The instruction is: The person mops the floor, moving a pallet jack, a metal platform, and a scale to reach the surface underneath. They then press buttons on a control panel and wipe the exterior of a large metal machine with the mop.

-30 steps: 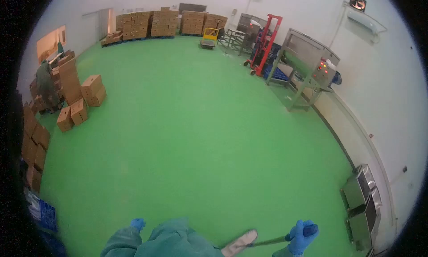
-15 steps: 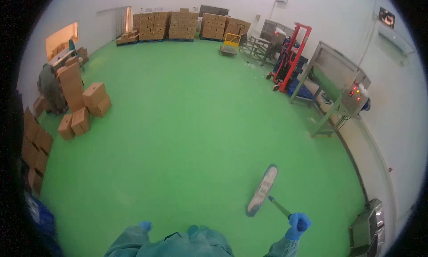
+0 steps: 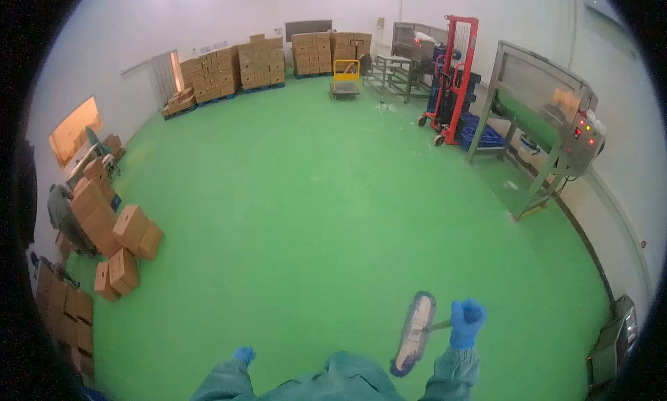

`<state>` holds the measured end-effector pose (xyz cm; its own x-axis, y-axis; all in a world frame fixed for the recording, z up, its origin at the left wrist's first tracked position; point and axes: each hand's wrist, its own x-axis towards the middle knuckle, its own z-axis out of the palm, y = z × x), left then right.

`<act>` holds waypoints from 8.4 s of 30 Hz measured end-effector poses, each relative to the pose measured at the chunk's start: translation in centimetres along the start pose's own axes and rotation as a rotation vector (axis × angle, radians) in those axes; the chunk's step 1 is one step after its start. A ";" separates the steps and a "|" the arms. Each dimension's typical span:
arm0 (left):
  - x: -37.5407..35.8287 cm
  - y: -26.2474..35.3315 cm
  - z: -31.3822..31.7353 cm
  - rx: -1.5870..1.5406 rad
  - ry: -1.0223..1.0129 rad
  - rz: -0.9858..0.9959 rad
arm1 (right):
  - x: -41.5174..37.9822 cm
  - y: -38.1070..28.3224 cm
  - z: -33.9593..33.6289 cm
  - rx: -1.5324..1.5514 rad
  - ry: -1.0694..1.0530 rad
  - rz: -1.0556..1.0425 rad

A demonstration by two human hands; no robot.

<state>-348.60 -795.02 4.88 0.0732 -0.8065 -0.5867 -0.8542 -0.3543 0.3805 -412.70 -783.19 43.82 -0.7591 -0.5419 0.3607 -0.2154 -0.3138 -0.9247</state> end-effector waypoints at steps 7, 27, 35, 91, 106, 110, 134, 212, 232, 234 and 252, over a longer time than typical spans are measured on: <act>-0.8 2.6 0.2 -0.670 -0.262 -0.615 | 20.2 8.5 20.2 -0.223 -0.081 0.080; 67.6 60.1 -42.6 -0.728 0.256 0.272 | 49.5 46.9 42.9 -0.578 0.000 0.502; 80.5 56.8 -43.0 -0.498 -0.232 -0.425 | 73.6 45.6 57.9 -0.644 0.218 0.121; 204.2 134.9 -99.8 0.165 -0.514 -0.037 | 175.8 91.7 170.9 -0.230 0.551 -0.256; 229.6 176.4 -105.9 0.029 -0.579 0.314 | 198.5 99.2 179.5 0.055 0.729 -0.321; 229.1 188.8 -106.3 0.298 -0.523 0.698 | 196.4 91.6 180.8 -0.033 0.841 -0.362; 190.9 159.9 -118.6 1.135 -2.866 2.297 | 156.5 69.8 234.4 -1.079 1.420 -0.099; 271.6 252.2 -129.1 0.470 0.536 1.046 | 239.4 107.0 199.0 -0.446 1.069 -0.238; 296.6 244.0 -147.4 0.595 0.507 0.582 | 254.3 119.9 203.9 -0.614 1.036 -0.063; 301.2 239.0 -151.3 0.518 0.664 0.683 | 253.8 120.1 203.5 -0.587 1.032 -0.069; 300.7 255.5 -131.4 1.225 -0.382 0.670 | 262.6 120.7 194.4 -0.668 1.164 0.044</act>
<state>-477.18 -1190.26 19.56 -0.4817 -0.4124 -0.7732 -0.5825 0.8099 -0.0691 -518.59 -1114.92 50.53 -0.7785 0.5368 0.3252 -0.1803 0.3050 -0.9351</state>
